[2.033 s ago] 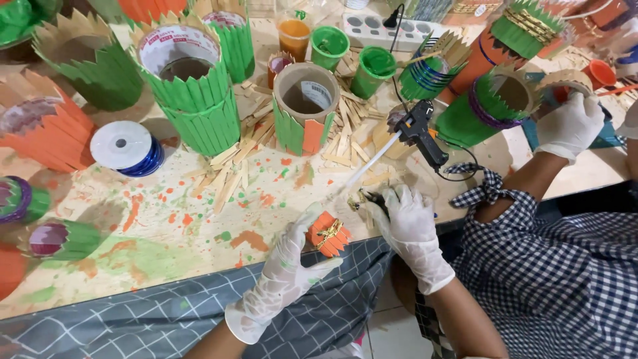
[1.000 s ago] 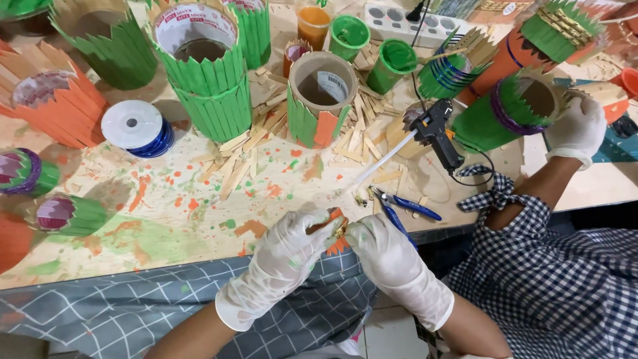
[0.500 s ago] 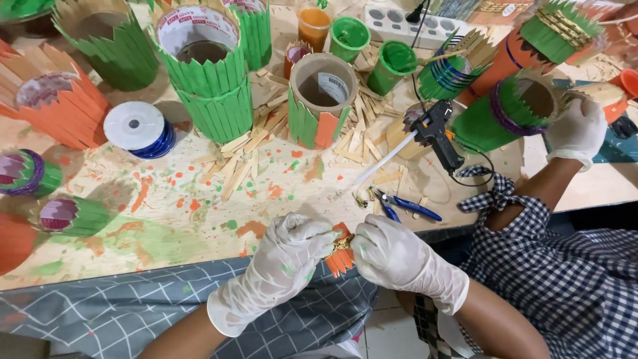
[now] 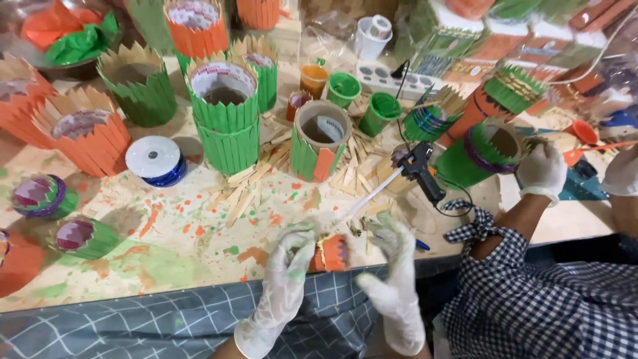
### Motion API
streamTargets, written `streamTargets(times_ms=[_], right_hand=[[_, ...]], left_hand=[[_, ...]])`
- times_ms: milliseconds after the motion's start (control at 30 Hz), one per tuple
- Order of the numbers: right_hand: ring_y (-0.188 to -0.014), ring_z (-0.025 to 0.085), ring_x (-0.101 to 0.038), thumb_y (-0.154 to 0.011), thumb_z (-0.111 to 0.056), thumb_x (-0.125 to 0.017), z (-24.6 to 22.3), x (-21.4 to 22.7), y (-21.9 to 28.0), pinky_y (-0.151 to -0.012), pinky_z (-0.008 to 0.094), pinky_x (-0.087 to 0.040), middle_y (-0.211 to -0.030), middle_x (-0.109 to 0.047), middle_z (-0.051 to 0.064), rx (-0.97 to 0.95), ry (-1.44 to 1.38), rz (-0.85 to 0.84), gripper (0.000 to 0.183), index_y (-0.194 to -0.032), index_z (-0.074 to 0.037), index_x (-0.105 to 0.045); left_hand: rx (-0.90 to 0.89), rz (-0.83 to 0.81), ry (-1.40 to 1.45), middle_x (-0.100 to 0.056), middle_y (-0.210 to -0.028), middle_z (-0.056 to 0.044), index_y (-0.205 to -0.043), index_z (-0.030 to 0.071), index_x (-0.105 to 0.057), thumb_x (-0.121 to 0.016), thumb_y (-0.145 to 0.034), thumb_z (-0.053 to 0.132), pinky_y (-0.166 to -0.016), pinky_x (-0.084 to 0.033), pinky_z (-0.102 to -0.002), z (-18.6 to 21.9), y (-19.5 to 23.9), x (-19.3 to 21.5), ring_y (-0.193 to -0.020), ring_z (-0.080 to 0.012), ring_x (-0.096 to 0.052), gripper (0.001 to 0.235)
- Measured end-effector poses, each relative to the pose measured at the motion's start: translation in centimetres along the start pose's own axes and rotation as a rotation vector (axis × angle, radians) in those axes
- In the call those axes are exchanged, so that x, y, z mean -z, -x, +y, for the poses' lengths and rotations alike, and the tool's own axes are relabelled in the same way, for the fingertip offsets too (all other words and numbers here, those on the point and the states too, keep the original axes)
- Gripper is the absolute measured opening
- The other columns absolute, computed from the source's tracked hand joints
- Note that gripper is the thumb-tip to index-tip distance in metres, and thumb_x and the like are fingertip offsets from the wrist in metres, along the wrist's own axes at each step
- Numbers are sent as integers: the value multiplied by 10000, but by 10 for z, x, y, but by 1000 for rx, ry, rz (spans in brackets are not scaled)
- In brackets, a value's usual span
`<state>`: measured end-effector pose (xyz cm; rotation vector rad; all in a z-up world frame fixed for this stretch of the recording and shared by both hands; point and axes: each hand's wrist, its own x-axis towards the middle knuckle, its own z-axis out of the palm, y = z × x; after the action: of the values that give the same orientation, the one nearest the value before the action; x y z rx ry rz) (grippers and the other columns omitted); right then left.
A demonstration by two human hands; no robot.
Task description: Decorating small handmade containers with ribbons and ornaments using a glue gun and pliers.
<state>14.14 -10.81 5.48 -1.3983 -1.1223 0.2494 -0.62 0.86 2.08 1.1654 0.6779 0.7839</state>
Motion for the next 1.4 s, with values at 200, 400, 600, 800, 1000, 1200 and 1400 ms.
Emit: streamTargets(times_ms=[200, 400, 600, 800, 1000, 1200, 1400], right_hand=[[-1354, 315, -515, -600, -220, -933, 5, -73, 17, -1051, 452, -503, -1520, -443, 206, -305, -478, 274, 1206, -1581, -157, -235], [-1266, 388, -600, -690, -44, -897, -1, -61, -9, -1009, 527, -569, -1422, -507, 292, -173, -664, 283, 1092, -1577, -126, -265], [-1335, 377, -572, -811, 38, -843, 4, -59, -4, -1108, 464, -497, -1500, -490, 302, -8, -694, -161, 971, -1561, -111, -245], [-1558, 320, -329, -818, -209, -890, -6, -62, -4, -1289, 463, -318, -1670, -295, 195, 61, -479, -129, 1006, -1573, -5, -257], [-1433, 320, -497, -742, 15, -865, 4, -69, 13, -1128, 443, -496, -1585, -439, 219, -240, -436, 23, 990, -1550, -88, -303], [-1341, 320, -596, -859, -85, -771, -6, -70, 7, -1088, 403, -519, -1556, -490, 225, -245, -398, 84, 729, -1486, -72, -398], [-1325, 298, -611, -908, 54, -703, 16, -66, 17, -1113, 418, -525, -1407, -618, 220, -106, -365, 115, 412, -1265, -62, -532]], left_hand=[[-25, 195, 505, -726, -1062, -140, -1005, 55, -651, -707, -897, 67, -903, -584, -378, -13, 16, -7, -998, -250, -710, 122], [-458, -86, -40, -774, -1101, -107, -958, 101, -745, -516, -1046, 275, -1112, -491, -502, 9, 22, 27, -1101, -264, -721, 300], [27, -299, -44, -397, -1652, -109, -1551, 193, -395, -706, -891, 228, -1183, -447, -445, 34, 8, 31, -1489, -301, -453, 730], [328, -6, 357, -802, -876, -114, -1491, 80, -573, -733, -855, 16, -911, -645, -370, -7, -9, 23, -941, -209, -777, 659], [219, -89, 598, -729, -1213, -289, -1504, -26, -486, -717, -833, -5, -930, -631, -422, -35, -15, 21, -1046, -323, -749, 710], [-97, -277, 692, -521, -1478, -313, -1511, -113, -360, -921, -743, 489, -1197, -423, -449, -27, -12, 16, -1362, -369, -557, 1125], [72, -91, 622, -603, -1463, -219, -1490, 0, -494, -692, -853, -34, -1095, -537, -426, -6, -13, 8, -1305, -316, -625, 668]])
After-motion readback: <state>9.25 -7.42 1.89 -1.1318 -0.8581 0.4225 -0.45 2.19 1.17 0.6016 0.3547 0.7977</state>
